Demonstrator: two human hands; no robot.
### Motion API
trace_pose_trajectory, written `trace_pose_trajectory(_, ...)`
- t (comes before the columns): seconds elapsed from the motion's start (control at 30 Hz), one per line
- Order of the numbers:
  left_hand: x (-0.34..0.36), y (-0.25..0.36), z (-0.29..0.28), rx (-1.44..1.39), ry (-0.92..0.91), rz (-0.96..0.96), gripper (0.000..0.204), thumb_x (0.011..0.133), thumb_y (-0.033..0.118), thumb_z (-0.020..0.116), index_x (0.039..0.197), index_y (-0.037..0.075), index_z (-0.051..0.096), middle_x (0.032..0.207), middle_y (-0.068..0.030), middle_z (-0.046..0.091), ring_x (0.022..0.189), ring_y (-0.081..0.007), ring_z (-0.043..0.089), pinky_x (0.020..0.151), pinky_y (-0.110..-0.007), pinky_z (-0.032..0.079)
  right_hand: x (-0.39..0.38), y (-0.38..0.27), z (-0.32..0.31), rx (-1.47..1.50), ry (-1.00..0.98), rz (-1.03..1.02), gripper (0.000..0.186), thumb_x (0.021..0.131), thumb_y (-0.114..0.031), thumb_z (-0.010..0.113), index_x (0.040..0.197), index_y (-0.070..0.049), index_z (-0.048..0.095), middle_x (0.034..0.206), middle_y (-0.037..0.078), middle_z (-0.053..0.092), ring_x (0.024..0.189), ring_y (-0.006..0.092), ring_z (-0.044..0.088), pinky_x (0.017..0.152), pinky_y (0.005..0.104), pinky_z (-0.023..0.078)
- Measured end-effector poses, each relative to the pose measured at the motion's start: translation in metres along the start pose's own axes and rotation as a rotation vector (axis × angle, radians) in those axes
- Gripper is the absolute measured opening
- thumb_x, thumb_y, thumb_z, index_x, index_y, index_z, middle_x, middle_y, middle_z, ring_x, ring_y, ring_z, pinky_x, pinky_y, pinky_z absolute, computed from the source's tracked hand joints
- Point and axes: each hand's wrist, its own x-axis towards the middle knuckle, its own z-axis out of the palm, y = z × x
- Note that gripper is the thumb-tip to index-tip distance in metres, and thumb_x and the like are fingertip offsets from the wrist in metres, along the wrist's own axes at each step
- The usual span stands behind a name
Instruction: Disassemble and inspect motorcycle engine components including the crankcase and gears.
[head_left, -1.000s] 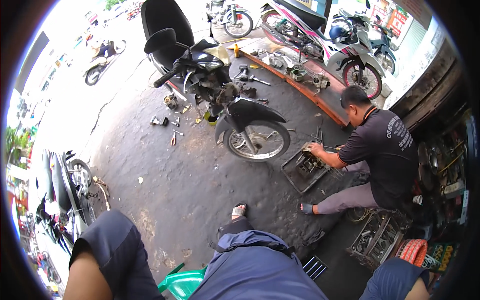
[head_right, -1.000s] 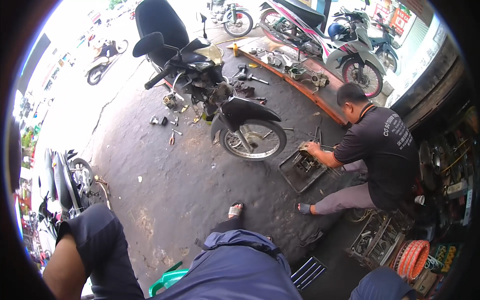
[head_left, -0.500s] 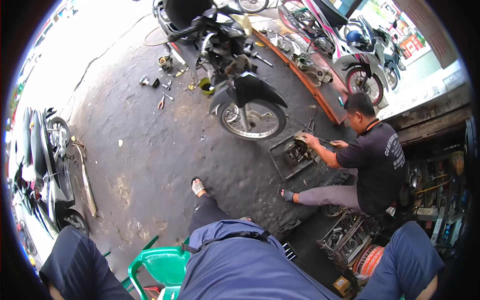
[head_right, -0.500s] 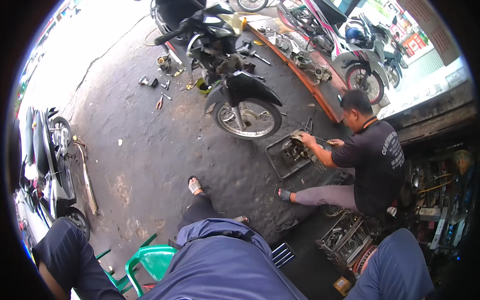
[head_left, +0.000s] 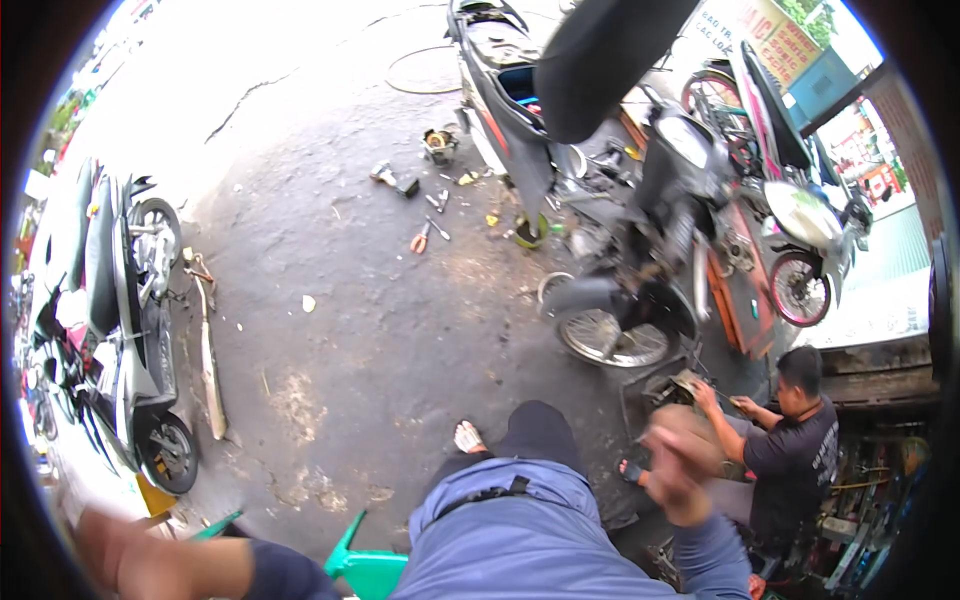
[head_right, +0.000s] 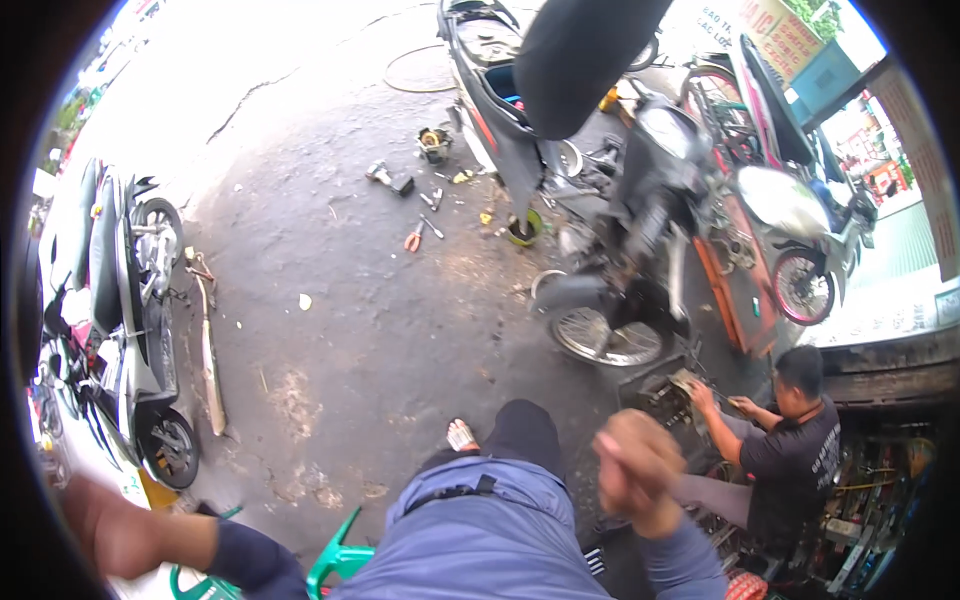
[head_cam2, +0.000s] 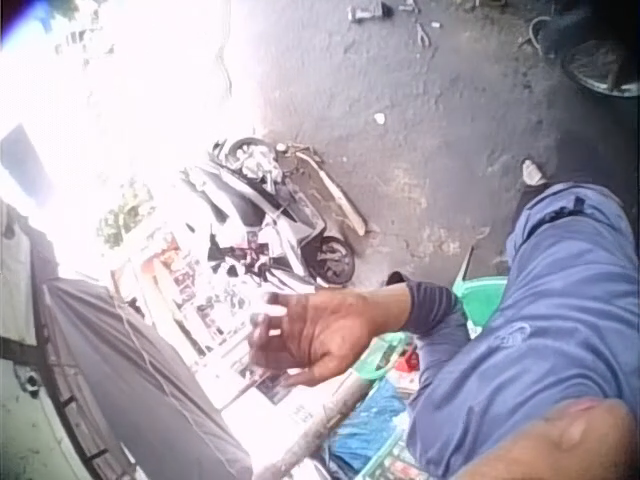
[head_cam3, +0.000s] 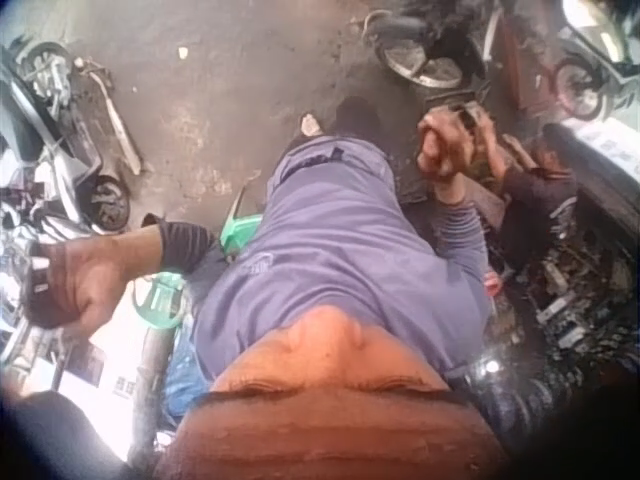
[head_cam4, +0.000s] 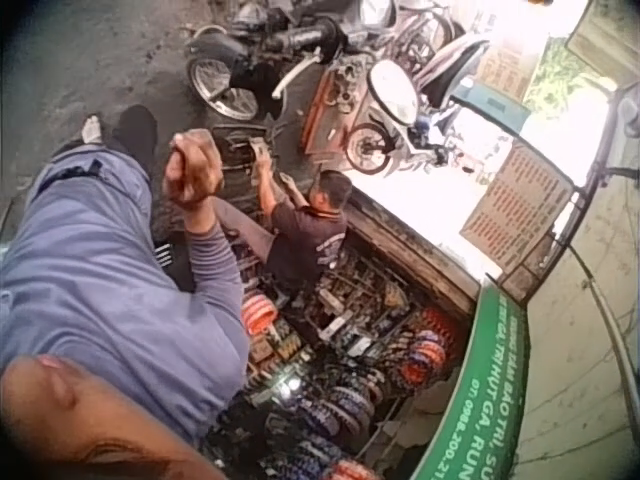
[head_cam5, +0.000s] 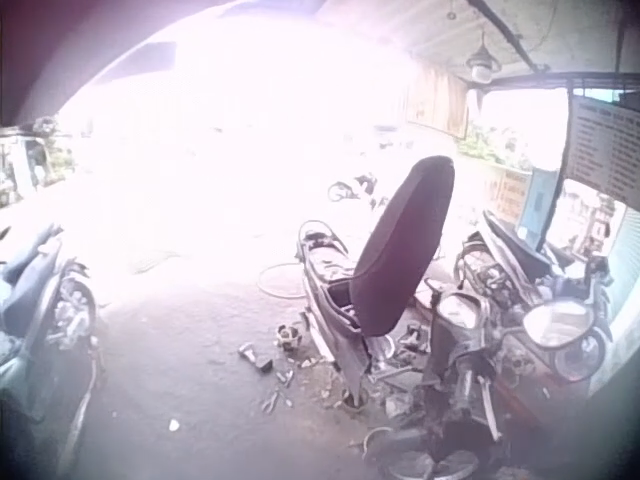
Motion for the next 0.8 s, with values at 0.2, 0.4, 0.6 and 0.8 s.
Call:
trace_pose_trajectory(0.2,-0.278,-0.222,-0.030,0.459,-0.505,-1.900,0.022,0.088,0.025,0.064,0.093,0.003,0.067,0.081,-0.0010,0.065,0.079,-0.0113,0.057,0.077,-0.028,0.045,-0.152,0.231,0.214,-0.193,-0.388,0.999,0.016,0.086,-0.015,0.058,0.087,0.001,0.063,0.078,0.019,0.064,0.072,0.0344,0.062,0.065,0.0384,0.048)
trace_pose_trajectory(0.4,-0.435,-0.405,-0.024,0.200,-0.959,-2.158,0.022,0.087,0.020,0.065,0.099,0.003,0.067,0.089,-0.0083,0.070,0.085,-0.0126,0.063,0.078,-0.028,0.048,-0.143,0.355,0.396,-0.427,-0.782,1.437,0.027,0.080,-0.028,0.064,0.085,-0.002,0.067,0.086,0.021,0.066,0.087,0.0379,0.063,0.079,0.0430,0.049)
trace_pose_trajectory(0.6,-0.624,-0.666,-0.010,0.317,-1.568,-1.614,0.023,0.083,0.021,0.061,0.093,0.001,0.064,0.086,-0.0190,0.065,0.081,-0.0344,0.064,0.072,-0.040,0.050,0.019,0.561,0.706,-0.063,-0.531,1.226,0.024,0.084,-0.024,0.062,0.089,-0.001,0.063,0.086,0.018,0.066,0.086,0.0380,0.062,0.073,0.0423,0.049)
trace_pose_trajectory(0.8,-0.843,-0.873,0.058,0.386,-1.879,-0.908,0.021,0.078,0.009,0.057,0.098,0.007,0.059,0.097,-0.0120,0.056,0.097,-0.0301,0.056,0.082,-0.042,0.044,0.041,0.732,0.909,-0.415,-0.666,0.875,0.029,0.076,-0.012,0.065,0.104,-0.006,0.058,0.107,0.016,0.054,0.099,0.0346,0.055,0.085,0.0457,0.045)
